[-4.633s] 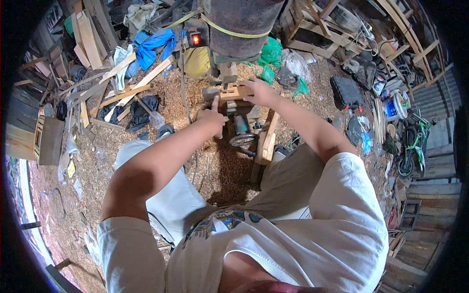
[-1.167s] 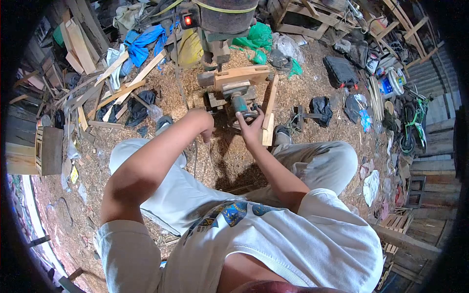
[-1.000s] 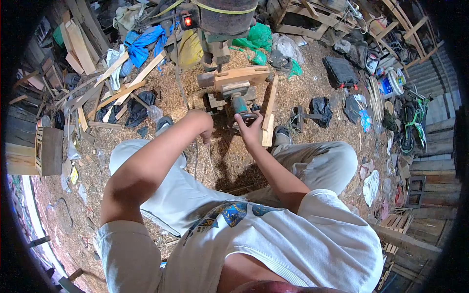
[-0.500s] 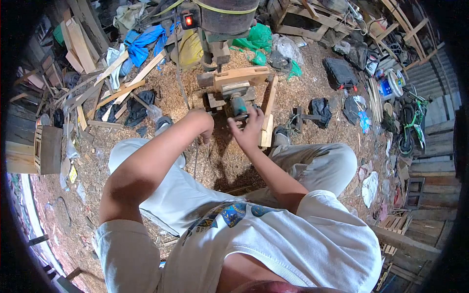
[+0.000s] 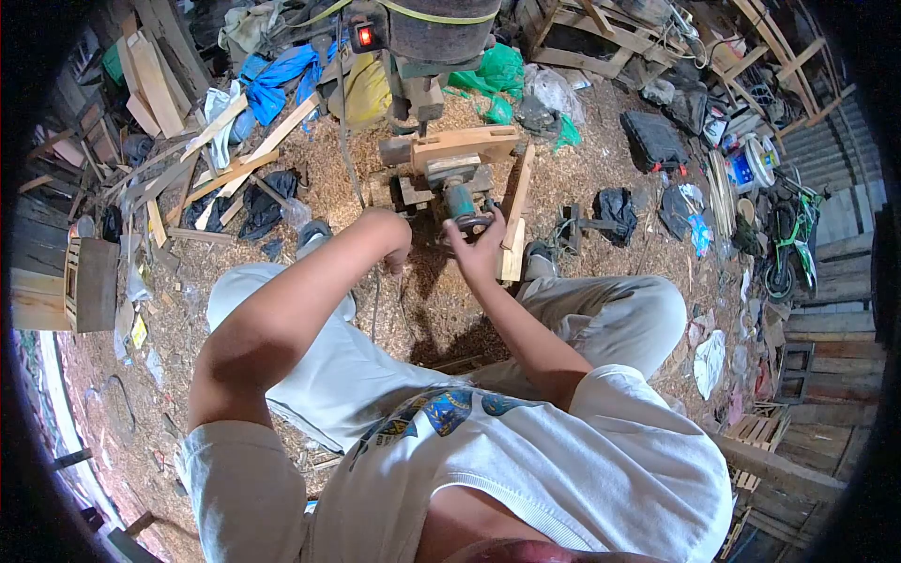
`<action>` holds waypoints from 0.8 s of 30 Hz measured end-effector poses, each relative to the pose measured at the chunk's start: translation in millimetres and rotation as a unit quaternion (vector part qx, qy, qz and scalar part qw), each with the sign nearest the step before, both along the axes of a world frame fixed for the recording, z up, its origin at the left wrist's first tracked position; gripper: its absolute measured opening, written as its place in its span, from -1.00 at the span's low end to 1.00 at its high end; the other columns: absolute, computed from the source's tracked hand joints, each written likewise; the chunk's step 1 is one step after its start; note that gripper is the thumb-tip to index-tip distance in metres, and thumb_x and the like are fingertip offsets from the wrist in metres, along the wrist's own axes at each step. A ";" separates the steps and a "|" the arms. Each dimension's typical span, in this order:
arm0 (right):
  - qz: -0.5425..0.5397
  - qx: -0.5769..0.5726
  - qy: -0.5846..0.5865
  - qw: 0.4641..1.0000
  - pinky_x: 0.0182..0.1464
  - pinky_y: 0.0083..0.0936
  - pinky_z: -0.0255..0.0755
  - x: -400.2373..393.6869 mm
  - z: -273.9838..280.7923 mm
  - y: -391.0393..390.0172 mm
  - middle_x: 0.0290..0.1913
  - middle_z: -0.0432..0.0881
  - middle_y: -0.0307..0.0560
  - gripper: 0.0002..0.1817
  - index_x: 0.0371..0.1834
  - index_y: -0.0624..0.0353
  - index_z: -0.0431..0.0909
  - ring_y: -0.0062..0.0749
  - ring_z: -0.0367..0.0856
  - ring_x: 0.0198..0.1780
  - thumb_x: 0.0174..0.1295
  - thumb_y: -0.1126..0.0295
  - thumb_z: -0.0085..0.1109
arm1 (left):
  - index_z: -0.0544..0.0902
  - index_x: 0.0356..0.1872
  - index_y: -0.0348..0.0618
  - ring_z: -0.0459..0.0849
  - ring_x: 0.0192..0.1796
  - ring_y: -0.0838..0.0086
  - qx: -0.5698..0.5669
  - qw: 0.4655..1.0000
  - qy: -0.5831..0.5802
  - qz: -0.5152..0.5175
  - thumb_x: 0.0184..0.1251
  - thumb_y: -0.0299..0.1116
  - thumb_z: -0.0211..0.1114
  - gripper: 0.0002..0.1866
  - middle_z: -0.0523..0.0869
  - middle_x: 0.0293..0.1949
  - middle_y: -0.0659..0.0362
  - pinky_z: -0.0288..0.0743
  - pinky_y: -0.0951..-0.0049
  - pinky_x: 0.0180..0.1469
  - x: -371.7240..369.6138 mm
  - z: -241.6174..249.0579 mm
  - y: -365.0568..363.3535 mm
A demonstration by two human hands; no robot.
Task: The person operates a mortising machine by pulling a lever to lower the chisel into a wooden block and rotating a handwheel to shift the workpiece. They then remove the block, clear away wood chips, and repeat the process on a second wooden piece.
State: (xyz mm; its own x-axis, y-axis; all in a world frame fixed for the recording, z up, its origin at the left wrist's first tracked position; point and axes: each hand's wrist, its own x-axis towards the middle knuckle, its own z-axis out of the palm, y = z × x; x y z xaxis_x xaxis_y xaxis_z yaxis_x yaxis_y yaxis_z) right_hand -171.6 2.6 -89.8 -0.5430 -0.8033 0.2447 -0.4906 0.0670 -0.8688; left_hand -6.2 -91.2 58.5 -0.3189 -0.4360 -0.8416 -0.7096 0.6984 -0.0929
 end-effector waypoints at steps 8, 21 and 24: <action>0.109 0.074 0.338 0.932 0.45 0.13 0.37 -8.8 23.4 17.2 0.40 0.36 0.43 0.15 0.59 0.16 0.20 0.32 0.32 0.49 0.06 -0.10 0.72 | 0.86 0.22 0.09 0.85 0.19 0.14 0.005 1.000 -0.015 0.008 0.04 0.24 0.72 -0.27 0.86 0.23 0.17 0.72 0.09 0.22 -0.4 -11.1 -3.1; 0.107 0.125 0.227 0.960 0.43 -0.05 0.38 -11.2 22.0 17.5 0.36 0.27 0.28 0.20 0.63 0.21 0.03 0.05 0.38 0.40 0.15 -0.05 0.71 | 0.88 0.17 0.09 0.84 0.22 0.16 0.002 1.000 -0.009 0.011 0.05 0.24 0.72 -0.30 0.87 0.21 0.18 0.72 0.10 0.23 -1.4 -1.5 1.7; 0.104 0.027 0.236 0.966 0.41 -0.08 0.41 -10.5 5.8 13.6 0.37 0.26 0.24 0.18 0.65 0.16 -0.02 -0.11 0.38 0.41 0.22 -0.06 0.67 | 0.88 0.17 0.09 0.84 0.22 0.17 -0.004 1.000 -0.009 0.003 0.05 0.24 0.72 -0.30 0.87 0.21 0.19 0.71 0.10 0.23 -1.5 -2.5 1.9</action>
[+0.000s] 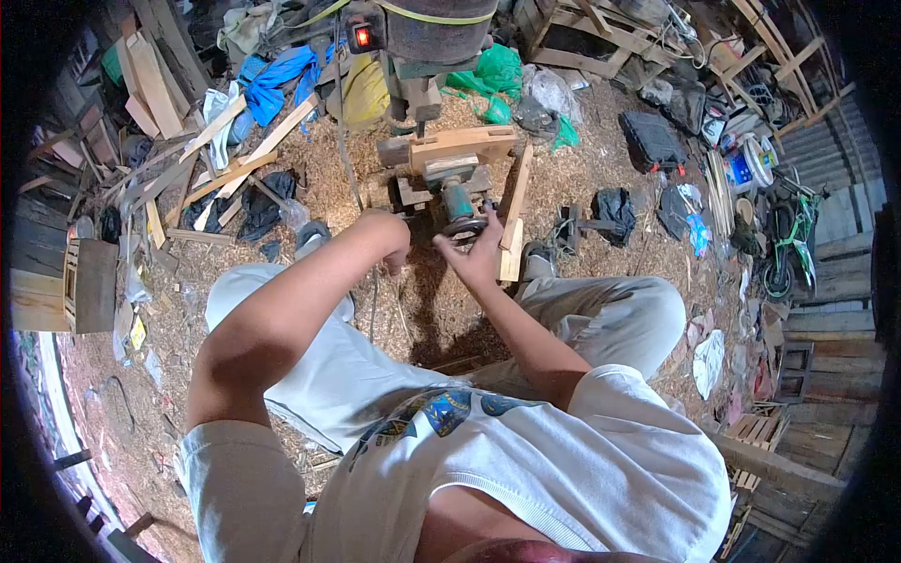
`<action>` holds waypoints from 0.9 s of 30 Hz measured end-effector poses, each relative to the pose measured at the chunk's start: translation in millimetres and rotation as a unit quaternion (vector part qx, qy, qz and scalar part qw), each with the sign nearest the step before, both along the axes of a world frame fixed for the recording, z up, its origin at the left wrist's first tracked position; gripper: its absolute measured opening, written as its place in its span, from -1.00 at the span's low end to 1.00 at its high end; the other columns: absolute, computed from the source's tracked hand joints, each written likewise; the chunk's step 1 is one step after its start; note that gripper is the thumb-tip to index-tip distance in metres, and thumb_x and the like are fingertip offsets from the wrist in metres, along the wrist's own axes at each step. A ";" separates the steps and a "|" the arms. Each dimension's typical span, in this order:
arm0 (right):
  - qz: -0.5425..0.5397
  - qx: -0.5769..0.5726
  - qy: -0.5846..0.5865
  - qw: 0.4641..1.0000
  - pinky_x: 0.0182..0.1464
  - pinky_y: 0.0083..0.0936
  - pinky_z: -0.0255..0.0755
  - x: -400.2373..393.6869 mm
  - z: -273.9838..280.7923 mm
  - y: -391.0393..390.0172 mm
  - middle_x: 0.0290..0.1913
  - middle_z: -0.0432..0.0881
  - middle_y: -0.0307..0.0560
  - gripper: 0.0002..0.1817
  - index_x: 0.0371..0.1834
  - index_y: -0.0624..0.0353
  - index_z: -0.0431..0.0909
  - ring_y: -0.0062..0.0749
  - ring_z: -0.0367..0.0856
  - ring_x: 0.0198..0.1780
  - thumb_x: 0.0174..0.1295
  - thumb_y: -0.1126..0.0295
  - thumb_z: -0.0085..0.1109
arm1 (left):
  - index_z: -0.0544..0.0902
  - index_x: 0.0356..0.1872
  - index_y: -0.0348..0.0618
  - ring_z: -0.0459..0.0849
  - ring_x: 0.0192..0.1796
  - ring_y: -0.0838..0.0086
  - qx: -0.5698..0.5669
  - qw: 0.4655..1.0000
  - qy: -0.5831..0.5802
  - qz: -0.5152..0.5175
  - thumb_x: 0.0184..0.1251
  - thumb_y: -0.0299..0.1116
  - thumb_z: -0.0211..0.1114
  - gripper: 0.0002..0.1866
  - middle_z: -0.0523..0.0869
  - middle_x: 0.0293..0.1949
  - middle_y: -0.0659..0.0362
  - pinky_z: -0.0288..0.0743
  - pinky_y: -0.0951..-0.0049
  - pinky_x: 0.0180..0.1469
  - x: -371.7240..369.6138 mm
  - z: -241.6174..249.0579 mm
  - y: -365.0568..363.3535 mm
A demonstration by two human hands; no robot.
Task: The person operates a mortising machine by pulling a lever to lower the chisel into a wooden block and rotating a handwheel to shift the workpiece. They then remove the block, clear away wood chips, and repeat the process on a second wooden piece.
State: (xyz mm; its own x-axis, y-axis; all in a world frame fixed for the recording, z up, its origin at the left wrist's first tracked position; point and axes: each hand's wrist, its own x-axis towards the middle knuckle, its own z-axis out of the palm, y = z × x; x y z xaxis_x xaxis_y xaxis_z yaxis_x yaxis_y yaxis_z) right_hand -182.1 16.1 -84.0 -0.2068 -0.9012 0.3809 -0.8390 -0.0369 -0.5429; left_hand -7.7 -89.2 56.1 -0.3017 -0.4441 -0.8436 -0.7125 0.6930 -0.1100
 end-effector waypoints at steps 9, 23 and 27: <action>-0.069 0.070 -0.158 0.982 0.42 0.00 0.38 7.0 -2.2 -5.1 0.36 0.28 0.30 0.14 0.55 0.30 0.11 0.07 0.40 0.37 0.15 -0.05 0.70 | 0.86 0.21 0.10 0.84 0.23 0.17 0.004 1.000 -0.007 -0.001 0.04 0.26 0.72 -0.27 0.86 0.23 0.22 0.71 0.09 0.22 -0.7 0.5 0.7; -0.083 0.137 -0.619 0.769 -0.21 -0.34 0.80 0.2 -2.1 -17.2 0.14 0.52 0.04 -0.24 0.38 0.06 0.12 -0.33 0.73 -0.08 0.41 0.16 0.54 | 0.84 0.24 0.07 0.82 0.25 0.16 0.008 1.000 0.000 -0.017 0.10 0.27 0.69 -0.26 0.85 0.26 0.20 0.70 0.10 0.25 -3.3 6.9 3.2; -0.082 0.119 -0.451 0.881 0.08 -0.16 0.65 1.9 -3.4 -17.0 0.21 0.43 0.13 -0.03 0.43 0.15 0.13 -0.14 0.59 0.15 0.22 0.03 0.67 | 0.85 0.24 0.09 0.83 0.24 0.17 0.003 1.000 0.002 -0.011 0.09 0.28 0.69 -0.26 0.86 0.25 0.21 0.70 0.11 0.24 -2.6 1.7 2.7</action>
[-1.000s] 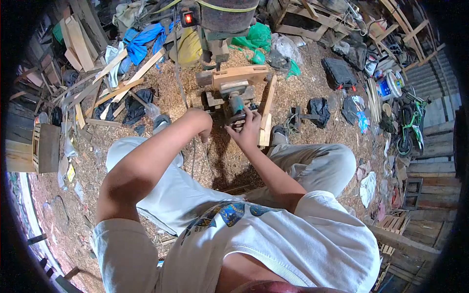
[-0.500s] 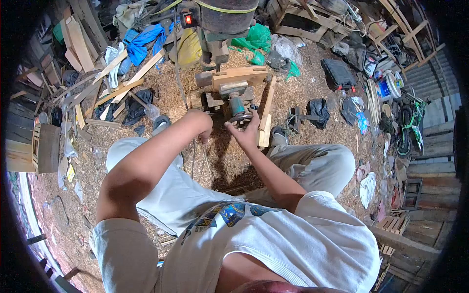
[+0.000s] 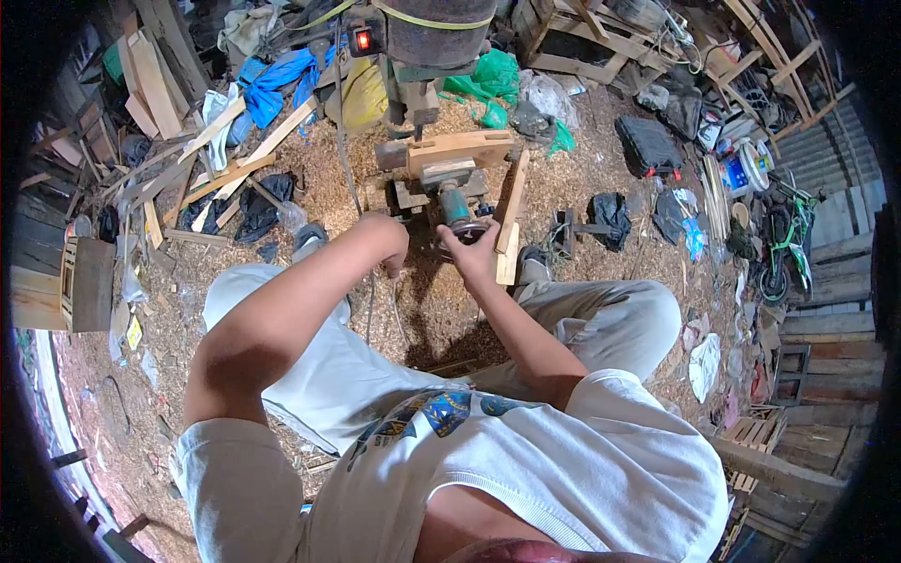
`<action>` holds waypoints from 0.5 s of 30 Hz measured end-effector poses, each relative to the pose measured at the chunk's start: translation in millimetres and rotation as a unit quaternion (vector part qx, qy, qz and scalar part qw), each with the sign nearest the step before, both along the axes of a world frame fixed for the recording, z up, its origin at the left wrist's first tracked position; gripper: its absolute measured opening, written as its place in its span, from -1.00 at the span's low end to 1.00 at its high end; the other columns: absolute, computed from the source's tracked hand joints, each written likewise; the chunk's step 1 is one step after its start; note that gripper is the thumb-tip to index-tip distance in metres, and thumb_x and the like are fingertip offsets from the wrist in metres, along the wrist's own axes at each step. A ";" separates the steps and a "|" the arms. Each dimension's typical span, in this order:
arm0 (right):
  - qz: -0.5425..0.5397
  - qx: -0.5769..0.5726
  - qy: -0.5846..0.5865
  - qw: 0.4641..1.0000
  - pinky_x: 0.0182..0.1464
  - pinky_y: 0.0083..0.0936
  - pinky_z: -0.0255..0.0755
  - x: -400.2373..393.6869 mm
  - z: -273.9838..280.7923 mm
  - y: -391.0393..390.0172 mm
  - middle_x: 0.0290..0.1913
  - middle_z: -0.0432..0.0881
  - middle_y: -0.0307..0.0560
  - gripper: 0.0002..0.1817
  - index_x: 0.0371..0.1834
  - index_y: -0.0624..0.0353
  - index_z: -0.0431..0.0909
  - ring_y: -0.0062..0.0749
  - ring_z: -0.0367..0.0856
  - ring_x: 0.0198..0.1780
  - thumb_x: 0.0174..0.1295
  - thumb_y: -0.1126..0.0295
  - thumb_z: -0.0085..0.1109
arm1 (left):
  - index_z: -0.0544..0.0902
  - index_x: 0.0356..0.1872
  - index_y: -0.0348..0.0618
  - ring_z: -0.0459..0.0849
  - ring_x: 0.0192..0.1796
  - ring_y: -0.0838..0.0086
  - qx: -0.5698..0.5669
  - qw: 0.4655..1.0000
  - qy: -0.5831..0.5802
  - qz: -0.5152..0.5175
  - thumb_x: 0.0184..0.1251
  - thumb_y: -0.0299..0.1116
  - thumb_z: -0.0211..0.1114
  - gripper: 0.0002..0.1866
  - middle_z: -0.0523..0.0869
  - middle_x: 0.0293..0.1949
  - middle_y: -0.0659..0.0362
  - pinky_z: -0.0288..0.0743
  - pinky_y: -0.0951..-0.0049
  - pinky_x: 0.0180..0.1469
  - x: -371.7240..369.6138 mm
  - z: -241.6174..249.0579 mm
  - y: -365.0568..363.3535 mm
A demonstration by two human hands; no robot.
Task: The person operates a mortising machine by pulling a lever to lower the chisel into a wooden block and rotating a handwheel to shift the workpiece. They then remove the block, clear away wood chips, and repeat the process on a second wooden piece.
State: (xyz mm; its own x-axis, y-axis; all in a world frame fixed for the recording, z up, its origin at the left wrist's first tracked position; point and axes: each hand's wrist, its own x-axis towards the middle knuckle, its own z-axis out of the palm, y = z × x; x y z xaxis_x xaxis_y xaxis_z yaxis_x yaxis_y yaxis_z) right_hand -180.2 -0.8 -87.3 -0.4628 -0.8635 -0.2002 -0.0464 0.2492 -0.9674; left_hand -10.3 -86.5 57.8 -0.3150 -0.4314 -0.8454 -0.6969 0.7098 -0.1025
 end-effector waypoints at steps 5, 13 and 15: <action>0.014 0.013 0.263 0.965 0.38 0.00 0.39 4.4 8.2 6.4 0.30 0.32 0.23 0.13 0.47 0.23 0.16 0.03 0.40 0.36 0.05 -0.08 0.75 | 0.86 0.21 0.13 0.84 0.23 0.19 -0.004 1.000 -0.007 0.005 0.02 0.31 0.71 -0.24 0.86 0.23 0.22 0.71 0.10 0.22 0.4 -7.8 -1.8; -0.056 0.061 -0.238 0.968 -0.17 -0.27 0.84 -1.2 4.2 -3.5 0.22 0.54 0.11 -0.16 0.38 0.14 0.17 -0.21 0.76 0.02 0.32 0.04 0.59 | 0.86 0.17 0.02 0.85 0.18 0.15 0.000 1.000 0.013 -0.007 0.06 0.30 0.68 -0.26 0.88 0.19 0.19 0.73 0.07 0.17 1.1 -1.6 -0.9; -0.065 0.072 -0.227 0.969 -0.11 -0.30 0.80 -1.5 -6.3 -7.2 0.20 0.54 0.11 -0.13 0.36 0.16 0.18 -0.22 0.74 0.02 0.27 0.04 0.64 | 0.87 0.13 -0.07 0.86 0.14 0.11 0.000 1.000 0.025 -0.019 0.07 0.28 0.66 -0.27 0.89 0.14 0.14 0.74 0.05 0.13 1.4 -2.0 -0.5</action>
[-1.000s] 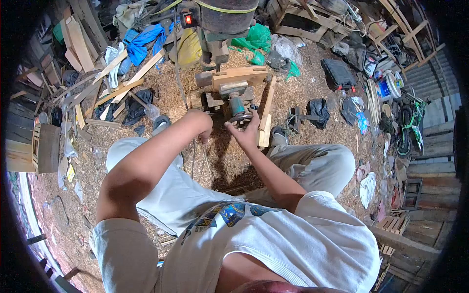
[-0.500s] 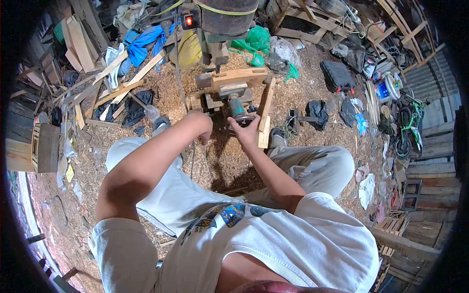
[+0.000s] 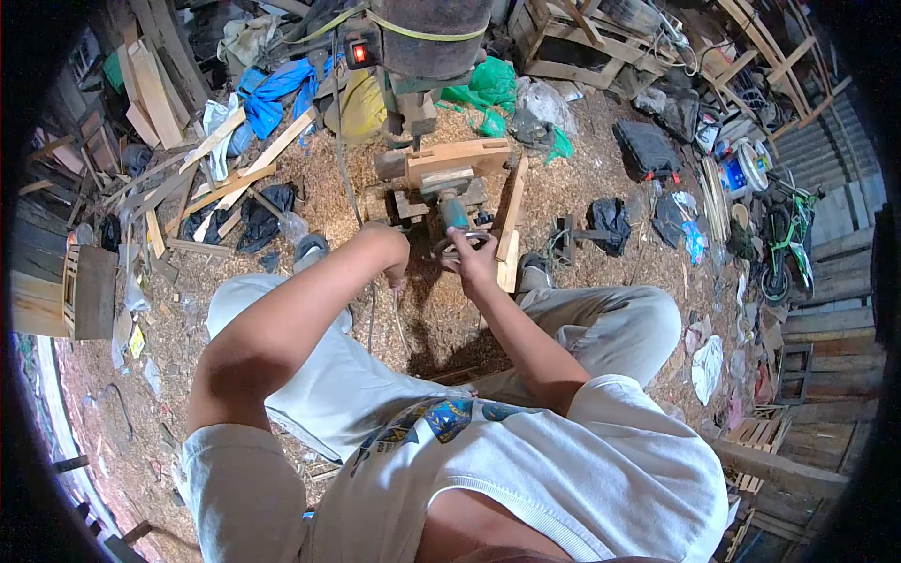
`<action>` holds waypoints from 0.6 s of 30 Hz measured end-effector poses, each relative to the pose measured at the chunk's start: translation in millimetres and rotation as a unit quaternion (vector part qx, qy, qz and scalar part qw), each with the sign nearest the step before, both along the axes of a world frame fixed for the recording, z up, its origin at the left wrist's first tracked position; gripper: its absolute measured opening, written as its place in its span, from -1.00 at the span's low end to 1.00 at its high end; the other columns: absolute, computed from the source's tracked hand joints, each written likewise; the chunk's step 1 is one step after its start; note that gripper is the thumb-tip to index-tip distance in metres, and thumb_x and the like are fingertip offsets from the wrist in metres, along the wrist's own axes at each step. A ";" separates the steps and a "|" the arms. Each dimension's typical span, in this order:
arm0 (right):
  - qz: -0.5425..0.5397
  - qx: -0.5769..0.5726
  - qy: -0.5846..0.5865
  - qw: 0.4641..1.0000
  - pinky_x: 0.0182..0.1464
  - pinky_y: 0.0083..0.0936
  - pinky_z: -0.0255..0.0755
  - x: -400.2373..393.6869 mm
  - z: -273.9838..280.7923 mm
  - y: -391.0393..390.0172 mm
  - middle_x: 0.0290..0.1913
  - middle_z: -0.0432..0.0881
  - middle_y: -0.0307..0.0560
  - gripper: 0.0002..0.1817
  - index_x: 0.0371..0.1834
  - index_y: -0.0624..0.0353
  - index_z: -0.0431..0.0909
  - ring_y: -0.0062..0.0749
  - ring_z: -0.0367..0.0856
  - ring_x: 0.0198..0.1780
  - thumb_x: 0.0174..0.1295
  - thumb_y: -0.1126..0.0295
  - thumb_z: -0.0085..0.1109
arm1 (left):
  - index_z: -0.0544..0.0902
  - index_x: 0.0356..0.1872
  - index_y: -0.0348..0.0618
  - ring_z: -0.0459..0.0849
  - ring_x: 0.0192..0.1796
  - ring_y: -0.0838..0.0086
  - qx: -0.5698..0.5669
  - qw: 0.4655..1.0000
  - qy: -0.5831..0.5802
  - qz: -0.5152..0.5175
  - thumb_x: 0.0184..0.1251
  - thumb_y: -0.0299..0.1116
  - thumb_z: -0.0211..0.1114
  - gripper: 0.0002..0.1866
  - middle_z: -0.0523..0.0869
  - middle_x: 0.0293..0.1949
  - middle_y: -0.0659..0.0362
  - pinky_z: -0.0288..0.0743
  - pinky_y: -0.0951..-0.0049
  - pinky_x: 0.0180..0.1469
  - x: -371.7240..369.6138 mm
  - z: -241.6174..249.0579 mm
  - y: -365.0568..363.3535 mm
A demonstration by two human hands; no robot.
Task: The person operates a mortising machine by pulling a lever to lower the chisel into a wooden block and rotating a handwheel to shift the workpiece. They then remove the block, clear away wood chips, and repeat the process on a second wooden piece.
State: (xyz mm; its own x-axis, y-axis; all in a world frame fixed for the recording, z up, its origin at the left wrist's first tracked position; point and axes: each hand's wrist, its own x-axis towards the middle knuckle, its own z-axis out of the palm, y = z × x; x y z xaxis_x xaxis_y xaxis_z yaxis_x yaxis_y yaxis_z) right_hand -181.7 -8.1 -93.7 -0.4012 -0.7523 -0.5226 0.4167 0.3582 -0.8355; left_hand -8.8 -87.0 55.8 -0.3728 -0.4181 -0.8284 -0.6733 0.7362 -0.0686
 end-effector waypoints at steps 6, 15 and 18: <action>0.084 -0.050 0.341 0.935 0.40 -0.08 0.34 -1.3 -1.0 3.4 0.29 0.35 0.36 0.17 0.41 0.38 0.11 0.08 0.42 0.30 0.03 -0.09 0.77 | 0.86 0.22 0.12 0.84 0.23 0.21 0.002 1.000 -0.014 0.022 0.06 0.26 0.70 -0.28 0.87 0.22 0.22 0.71 0.14 0.22 -1.3 2.1 0.3; 0.040 -0.019 -0.051 0.998 0.03 -0.13 0.80 -7.9 9.3 5.0 0.59 0.14 0.35 0.43 0.75 0.25 -0.30 0.00 0.46 0.44 0.15 -0.03 0.72 | 0.87 0.10 -0.13 0.88 0.08 0.08 0.017 1.000 0.006 0.010 0.03 0.34 0.67 -0.21 0.90 0.09 0.06 0.74 0.05 0.09 1.5 -14.2 -5.8; -0.002 0.012 0.012 1.000 -0.17 -0.26 0.84 -0.2 21.7 1.8 0.19 0.51 0.05 -0.09 0.40 0.22 0.20 -0.23 0.70 0.03 0.22 0.13 0.70 | 0.85 0.17 -0.03 0.86 0.15 0.12 0.026 1.000 -0.008 0.016 0.05 0.30 0.68 -0.24 0.89 0.14 0.12 0.72 0.08 0.15 -2.7 -7.2 -2.0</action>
